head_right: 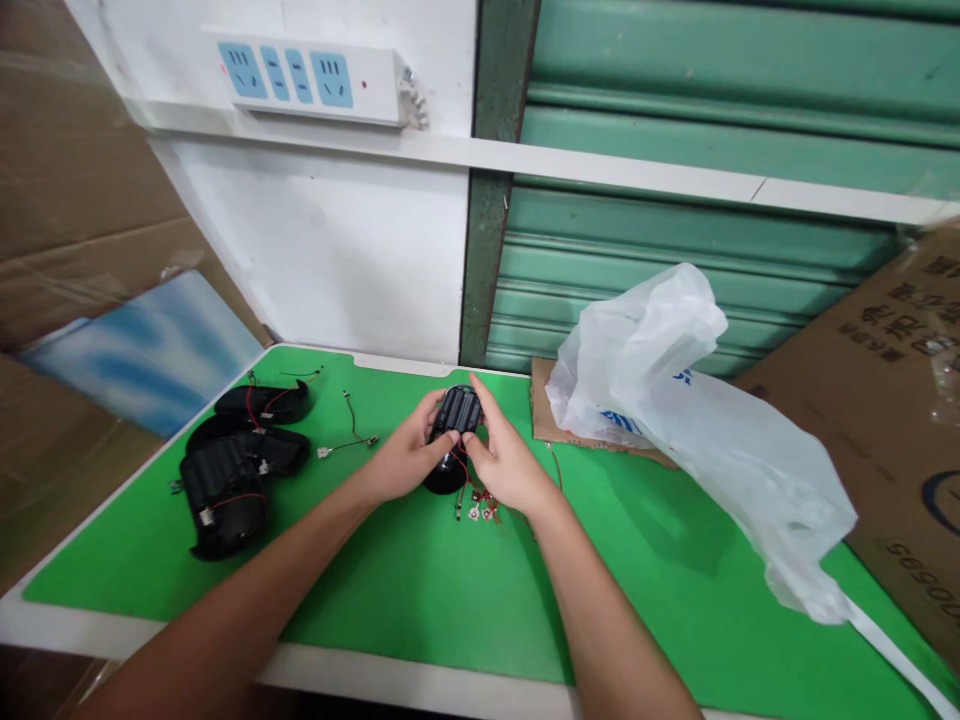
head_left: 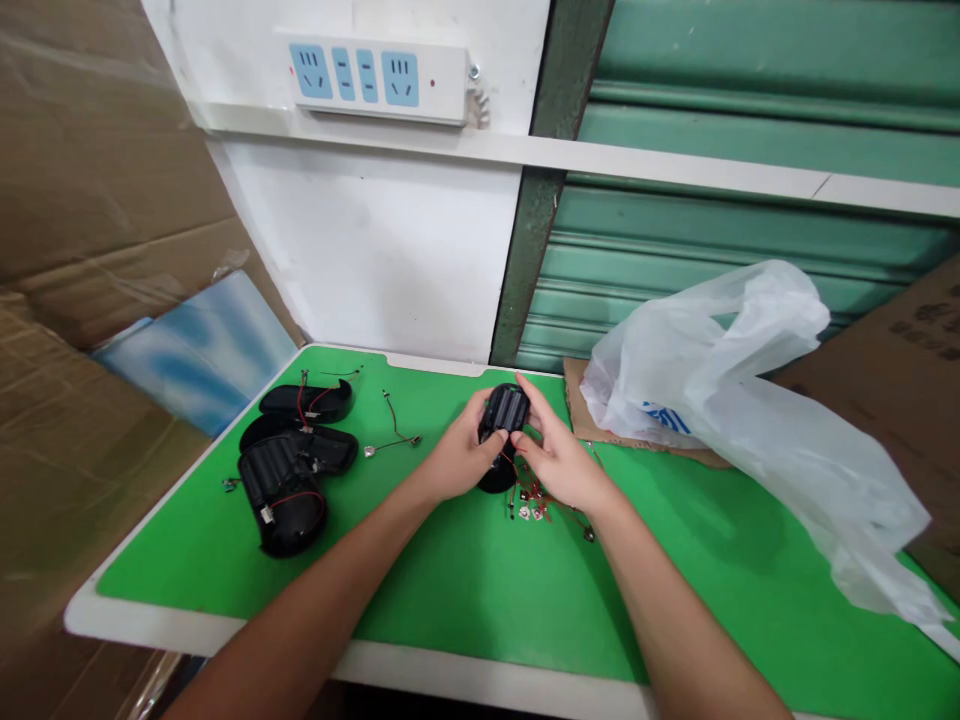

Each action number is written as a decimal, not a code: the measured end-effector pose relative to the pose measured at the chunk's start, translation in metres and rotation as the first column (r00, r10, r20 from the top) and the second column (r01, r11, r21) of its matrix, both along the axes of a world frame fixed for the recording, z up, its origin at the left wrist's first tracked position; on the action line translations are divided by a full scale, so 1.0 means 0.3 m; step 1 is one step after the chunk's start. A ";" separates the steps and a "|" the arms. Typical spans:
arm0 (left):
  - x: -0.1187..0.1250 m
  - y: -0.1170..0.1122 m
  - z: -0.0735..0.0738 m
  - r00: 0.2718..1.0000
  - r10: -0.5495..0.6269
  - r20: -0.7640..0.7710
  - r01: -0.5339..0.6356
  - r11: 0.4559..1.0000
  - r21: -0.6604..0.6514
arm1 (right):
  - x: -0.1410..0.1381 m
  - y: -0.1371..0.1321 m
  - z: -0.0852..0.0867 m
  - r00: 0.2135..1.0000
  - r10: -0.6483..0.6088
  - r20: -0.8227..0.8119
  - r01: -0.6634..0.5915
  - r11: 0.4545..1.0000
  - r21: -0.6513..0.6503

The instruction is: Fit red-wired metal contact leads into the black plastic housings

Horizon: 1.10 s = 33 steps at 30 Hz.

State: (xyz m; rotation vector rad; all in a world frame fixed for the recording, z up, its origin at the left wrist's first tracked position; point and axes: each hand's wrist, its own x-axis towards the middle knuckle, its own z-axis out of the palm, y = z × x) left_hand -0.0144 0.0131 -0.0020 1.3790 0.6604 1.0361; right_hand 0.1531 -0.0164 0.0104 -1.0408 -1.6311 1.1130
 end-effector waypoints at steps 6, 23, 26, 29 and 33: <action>0.004 -0.006 -0.001 0.998 0.006 -0.056 -0.001 0.997 0.073 | -0.011 0.003 -0.016 0.999 -0.030 0.041 0.029 0.999 0.018; -0.030 0.007 0.078 0.990 -0.074 0.117 0.109 0.939 -0.327 | 0.039 0.010 0.050 0.992 0.068 -0.107 -0.072 0.997 -0.030; -0.028 0.000 0.081 0.991 -0.077 0.108 0.108 0.938 -0.329 | 0.043 0.013 0.047 0.989 0.077 -0.127 -0.081 0.996 -0.031; -0.028 -0.004 0.084 0.992 -0.077 0.098 0.105 0.940 -0.323 | 0.048 0.016 0.045 0.986 0.084 -0.146 -0.091 0.995 -0.041; -0.033 -0.007 0.088 0.993 -0.091 0.077 0.111 0.947 -0.303 | 0.049 0.017 0.044 0.983 0.074 -0.167 -0.084 0.995 -0.054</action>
